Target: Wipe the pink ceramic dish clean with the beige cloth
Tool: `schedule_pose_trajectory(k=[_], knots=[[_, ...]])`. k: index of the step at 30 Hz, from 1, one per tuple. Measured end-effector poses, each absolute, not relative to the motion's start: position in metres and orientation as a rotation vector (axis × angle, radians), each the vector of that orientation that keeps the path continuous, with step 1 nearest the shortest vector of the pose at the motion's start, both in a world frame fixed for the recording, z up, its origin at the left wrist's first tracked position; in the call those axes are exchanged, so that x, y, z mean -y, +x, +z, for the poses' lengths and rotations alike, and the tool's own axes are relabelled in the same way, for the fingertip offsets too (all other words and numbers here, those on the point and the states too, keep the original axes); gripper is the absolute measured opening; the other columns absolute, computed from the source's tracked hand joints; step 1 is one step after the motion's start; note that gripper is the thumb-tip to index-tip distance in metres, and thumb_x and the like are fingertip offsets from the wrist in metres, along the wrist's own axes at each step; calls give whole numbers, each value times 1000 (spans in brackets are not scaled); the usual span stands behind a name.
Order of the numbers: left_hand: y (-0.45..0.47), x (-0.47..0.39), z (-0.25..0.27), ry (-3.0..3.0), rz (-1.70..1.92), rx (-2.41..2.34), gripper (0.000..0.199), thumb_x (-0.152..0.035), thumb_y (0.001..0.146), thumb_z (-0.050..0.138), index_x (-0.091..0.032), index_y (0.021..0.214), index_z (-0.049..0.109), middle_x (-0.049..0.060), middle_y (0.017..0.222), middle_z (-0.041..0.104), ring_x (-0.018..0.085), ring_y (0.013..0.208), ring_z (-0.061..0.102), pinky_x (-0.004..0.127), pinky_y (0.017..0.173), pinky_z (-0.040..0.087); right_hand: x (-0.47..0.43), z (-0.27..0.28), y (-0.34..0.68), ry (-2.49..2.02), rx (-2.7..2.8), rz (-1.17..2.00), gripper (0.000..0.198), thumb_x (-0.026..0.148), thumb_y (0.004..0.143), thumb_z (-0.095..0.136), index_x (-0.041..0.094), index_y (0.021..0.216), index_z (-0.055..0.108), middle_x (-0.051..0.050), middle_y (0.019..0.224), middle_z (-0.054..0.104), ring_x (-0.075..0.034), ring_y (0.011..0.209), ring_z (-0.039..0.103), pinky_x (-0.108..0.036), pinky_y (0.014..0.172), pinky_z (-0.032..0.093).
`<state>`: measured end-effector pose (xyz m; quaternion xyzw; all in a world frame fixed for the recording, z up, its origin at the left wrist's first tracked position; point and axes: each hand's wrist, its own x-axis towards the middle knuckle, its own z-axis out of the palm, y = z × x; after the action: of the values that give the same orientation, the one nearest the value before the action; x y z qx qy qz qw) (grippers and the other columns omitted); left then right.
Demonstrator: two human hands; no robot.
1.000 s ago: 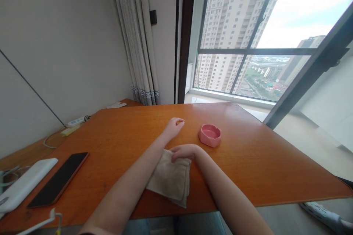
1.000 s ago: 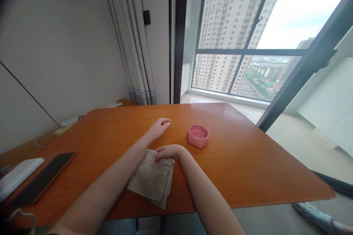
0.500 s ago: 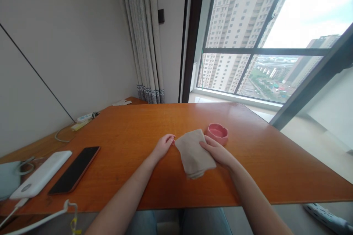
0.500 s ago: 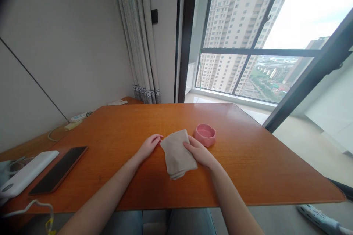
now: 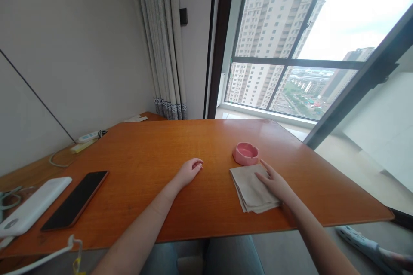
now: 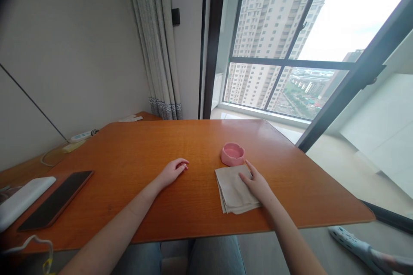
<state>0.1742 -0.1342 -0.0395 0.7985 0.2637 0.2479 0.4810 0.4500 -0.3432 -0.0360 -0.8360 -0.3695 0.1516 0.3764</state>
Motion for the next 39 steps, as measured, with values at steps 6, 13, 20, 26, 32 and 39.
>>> schedule_pose_trajectory(k=[6,13,20,26,32,39], knots=[[172,135,-40,1996,573,-639,26,-29,81,47,-14,97,61,8,88,68,19,83,63,31,80,48,311,-45,448,-2247,964,155,60,41,78,52,10,129,47,-18,119,61,-29,112,57,-41,95,41],[171,138,-38,2022,556,-643,25,-30,81,48,-16,96,63,7,88,68,19,83,63,32,79,48,290,-37,448,-2228,1010,190,46,39,82,46,12,120,51,-17,116,61,-30,111,56,-40,94,41],[171,140,-27,1959,609,-604,27,-32,81,51,-14,96,63,8,89,67,20,84,62,32,79,47,296,-10,397,-2019,1009,227,59,40,80,51,18,133,34,-15,127,53,-28,118,50,-42,98,38],[163,177,5,1945,676,-451,39,-44,84,50,-14,108,57,10,98,64,20,89,60,32,80,47,254,14,331,-1611,1060,566,42,43,80,51,21,114,40,-4,91,62,-20,82,60,-33,77,48],[145,225,-4,2331,763,-689,73,-38,73,64,-23,137,34,13,142,36,30,130,33,45,107,27,217,4,324,-1540,1010,1134,27,37,84,48,22,106,50,-1,90,62,-15,78,60,-25,67,48],[146,225,-18,2527,488,-873,21,-37,83,49,-19,91,58,11,95,61,26,89,57,36,78,43,251,-5,348,-1799,1016,1266,21,18,81,43,20,99,53,2,65,60,-13,54,58,-24,52,47]])
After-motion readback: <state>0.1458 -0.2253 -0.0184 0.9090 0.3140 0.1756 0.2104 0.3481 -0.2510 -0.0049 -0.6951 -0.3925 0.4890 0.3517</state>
